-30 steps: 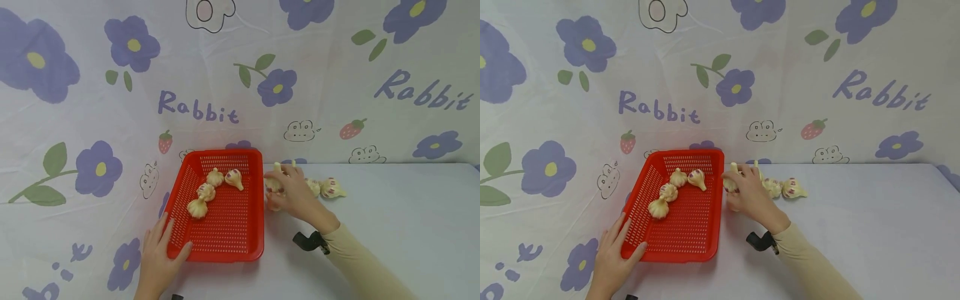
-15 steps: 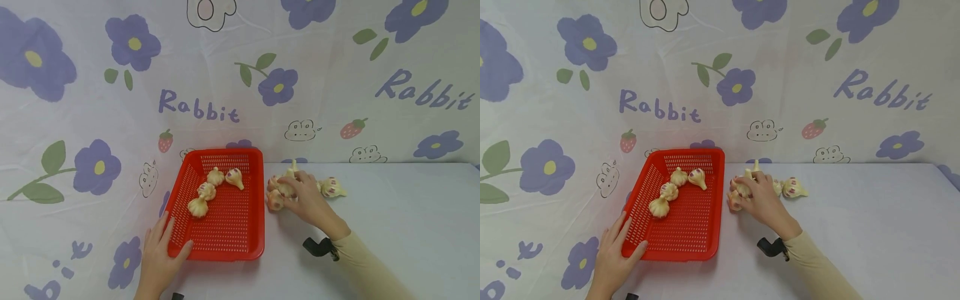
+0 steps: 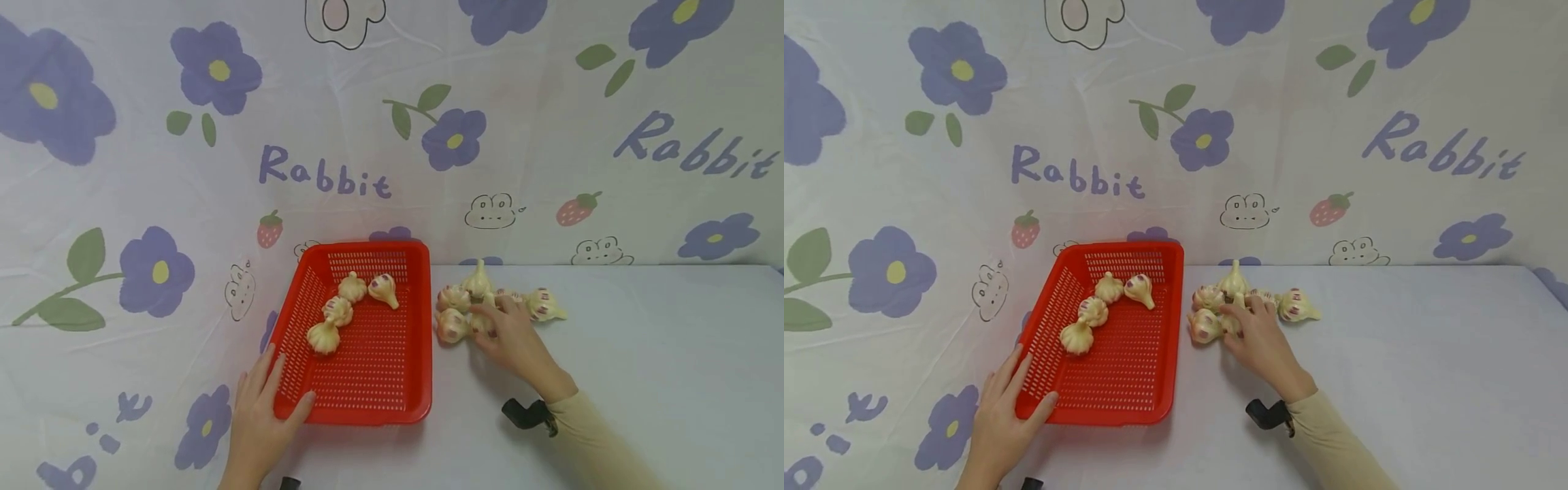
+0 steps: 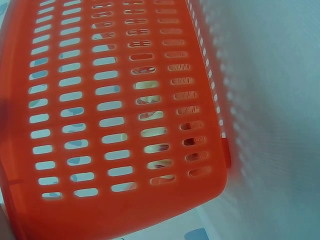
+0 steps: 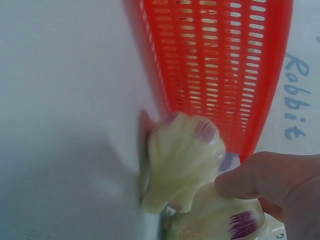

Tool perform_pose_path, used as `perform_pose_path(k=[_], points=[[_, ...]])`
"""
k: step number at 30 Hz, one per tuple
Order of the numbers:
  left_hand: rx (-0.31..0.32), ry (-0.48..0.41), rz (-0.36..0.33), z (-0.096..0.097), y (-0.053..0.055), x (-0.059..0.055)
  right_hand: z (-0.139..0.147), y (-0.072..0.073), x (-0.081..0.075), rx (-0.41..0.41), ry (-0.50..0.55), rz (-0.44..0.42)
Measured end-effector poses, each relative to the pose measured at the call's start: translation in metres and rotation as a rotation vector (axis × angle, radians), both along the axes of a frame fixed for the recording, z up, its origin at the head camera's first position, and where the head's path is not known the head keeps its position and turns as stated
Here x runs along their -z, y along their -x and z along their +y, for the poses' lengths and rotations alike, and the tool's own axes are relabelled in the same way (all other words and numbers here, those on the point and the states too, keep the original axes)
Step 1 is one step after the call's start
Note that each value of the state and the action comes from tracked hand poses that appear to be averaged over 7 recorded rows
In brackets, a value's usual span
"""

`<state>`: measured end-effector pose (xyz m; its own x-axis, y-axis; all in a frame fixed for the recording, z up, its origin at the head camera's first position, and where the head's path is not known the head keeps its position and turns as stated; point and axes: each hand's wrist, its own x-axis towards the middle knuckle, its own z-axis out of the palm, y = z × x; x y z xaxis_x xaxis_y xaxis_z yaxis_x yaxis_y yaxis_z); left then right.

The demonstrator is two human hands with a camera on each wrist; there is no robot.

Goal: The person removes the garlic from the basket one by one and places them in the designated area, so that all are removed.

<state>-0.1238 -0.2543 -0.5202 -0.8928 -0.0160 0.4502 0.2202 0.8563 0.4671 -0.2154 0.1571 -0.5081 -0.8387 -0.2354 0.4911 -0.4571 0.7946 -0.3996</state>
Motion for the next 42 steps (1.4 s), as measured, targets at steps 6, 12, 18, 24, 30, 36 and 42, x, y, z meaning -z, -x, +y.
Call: perform_pose_path(k=[6, 12, 18, 24, 30, 36, 42], points=[[0.0, -0.006, 0.014, 0.0, 0.0, 0.0, 0.002, 0.0, 0.007, -0.006, 0.006, 0.01], [-0.002, -0.002, 0.013, 0.001, 0.0, 0.0, 0.004, 0.0, 0.01, 0.006, -0.005, -0.016], [0.009, -0.011, 0.029, 0.0, 0.001, 0.001, 0.006, 0.001, 0.016, 0.012, -0.014, -0.035], [0.022, -0.009, 0.063, -0.001, 0.002, 0.003, 0.004, 0.003, 0.023, 0.014, -0.027, -0.01], [0.016, -0.003, 0.047, -0.001, 0.002, 0.002, 0.001, 0.002, 0.028, 0.021, -0.019, -0.032], [0.017, -0.002, 0.04, -0.001, 0.002, 0.002, 0.0, 0.003, 0.031, 0.016, -0.031, -0.041], [0.029, -0.012, 0.045, -0.002, 0.001, 0.002, 0.0, 0.002, 0.031, 0.015, -0.032, -0.037]])
